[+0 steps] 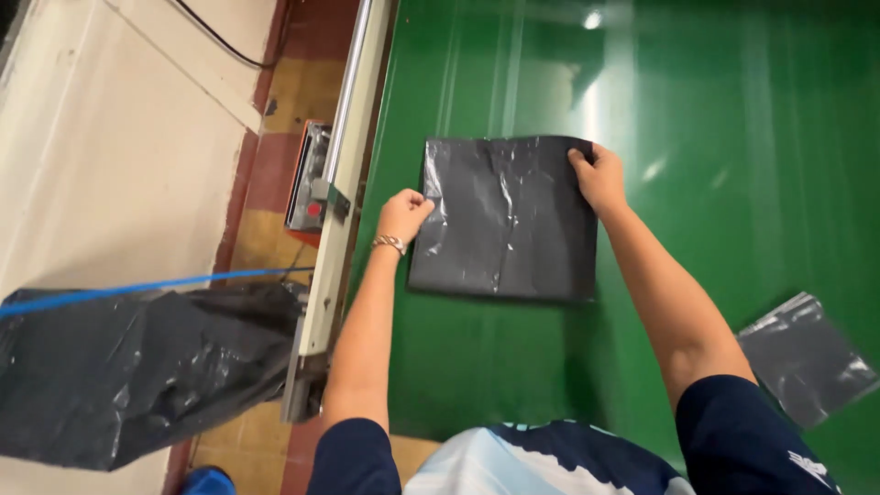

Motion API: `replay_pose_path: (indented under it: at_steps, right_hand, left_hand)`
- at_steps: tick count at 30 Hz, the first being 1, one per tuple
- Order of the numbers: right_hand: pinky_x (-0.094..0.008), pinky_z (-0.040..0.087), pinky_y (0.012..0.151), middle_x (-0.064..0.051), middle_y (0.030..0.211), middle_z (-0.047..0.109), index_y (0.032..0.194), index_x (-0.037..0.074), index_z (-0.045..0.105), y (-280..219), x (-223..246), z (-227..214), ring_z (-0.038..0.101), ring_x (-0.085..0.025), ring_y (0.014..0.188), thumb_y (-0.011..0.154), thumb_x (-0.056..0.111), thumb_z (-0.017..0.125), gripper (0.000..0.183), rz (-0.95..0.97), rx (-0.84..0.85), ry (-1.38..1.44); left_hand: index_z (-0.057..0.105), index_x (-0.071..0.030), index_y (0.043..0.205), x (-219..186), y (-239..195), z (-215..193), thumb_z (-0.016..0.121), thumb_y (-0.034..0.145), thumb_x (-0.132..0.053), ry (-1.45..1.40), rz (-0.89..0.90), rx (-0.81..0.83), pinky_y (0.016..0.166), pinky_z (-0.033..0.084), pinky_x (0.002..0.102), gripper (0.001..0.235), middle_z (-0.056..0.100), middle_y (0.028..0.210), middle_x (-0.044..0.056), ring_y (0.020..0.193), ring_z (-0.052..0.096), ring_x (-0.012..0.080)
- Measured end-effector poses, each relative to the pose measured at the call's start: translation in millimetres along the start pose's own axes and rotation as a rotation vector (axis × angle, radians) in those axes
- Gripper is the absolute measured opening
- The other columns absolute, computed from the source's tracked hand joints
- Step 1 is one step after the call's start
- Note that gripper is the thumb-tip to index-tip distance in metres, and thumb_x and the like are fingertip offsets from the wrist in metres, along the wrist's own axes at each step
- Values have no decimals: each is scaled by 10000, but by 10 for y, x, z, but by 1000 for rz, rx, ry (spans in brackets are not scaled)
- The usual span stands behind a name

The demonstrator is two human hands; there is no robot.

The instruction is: Folding plastic bags into smaller rectangles and placing them into a storage crate.

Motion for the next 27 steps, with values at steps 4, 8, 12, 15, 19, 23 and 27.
replay_pose_path:
  at_steps: [4,8,12,15,19,23,27]
  right_hand:
    - [-439,547,834,-143,993,738,1136,112,748,73,191,-9,695,-356,988,941,233,727,231,-35,41,-242]
    - [-419,456,911,-129,1060,580,1182,59,660,115,406,92,565,-342,1010,747,272,833,514,-305,65,-614]
    - [-485,492,866,-163,1017,674,1160,54,614,282,296,171,646,-393,1015,759,293,830,514,-79,235,-671]
    - [-478,493,886,-115,1025,723,1082,137,764,444,178,303,645,-365,1038,762,462,776,457,-103,339,-900]
    - [-474,530,837,-109,933,699,973,141,731,367,167,326,658,-366,941,740,435,770,377,-231,290,-871]
    - [-487,501,850,-51,978,671,1178,186,590,-200,686,39,644,-351,969,794,222,768,424,-275,158,-526]
    - [-413,437,832,-50,881,562,1018,159,639,-1132,923,-260,559,-288,883,721,155,778,328,-746,-26,-438]
  left_hand:
    - [685,-374,919,-84,-123,12,652,791,-557,210,-71,-14,796,575,322,226,715,867,-177,917,709,136]
    - [655,-235,1006,-343,-397,-124,595,879,-396,194,1,-98,807,584,450,213,748,910,6,912,718,303]
    - [576,-168,1007,-571,-567,-152,516,961,-300,347,212,-354,663,569,492,152,690,756,132,734,715,349]
    - [579,-218,984,-1268,-1095,-223,603,886,-313,783,568,-689,544,528,344,138,515,837,-28,833,562,191]
    - [627,-260,1030,-1469,-1339,455,552,930,-442,486,934,-386,614,505,332,221,571,880,-49,872,574,192]
    - [568,-177,1282,-1052,-872,881,286,1031,-580,-342,503,300,839,543,322,552,664,1194,69,1057,663,225]
    - [284,15,1533,-1165,-1098,379,0,857,-870,-1108,-207,678,1193,208,524,1150,377,1569,256,1448,392,387]
Point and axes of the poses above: each hand's wrist, its own y-axis towards the middle knuckle, its own z-axis out of the palm, x = y × z, the point moved 8 cm from there along y, towards the middle knuckle
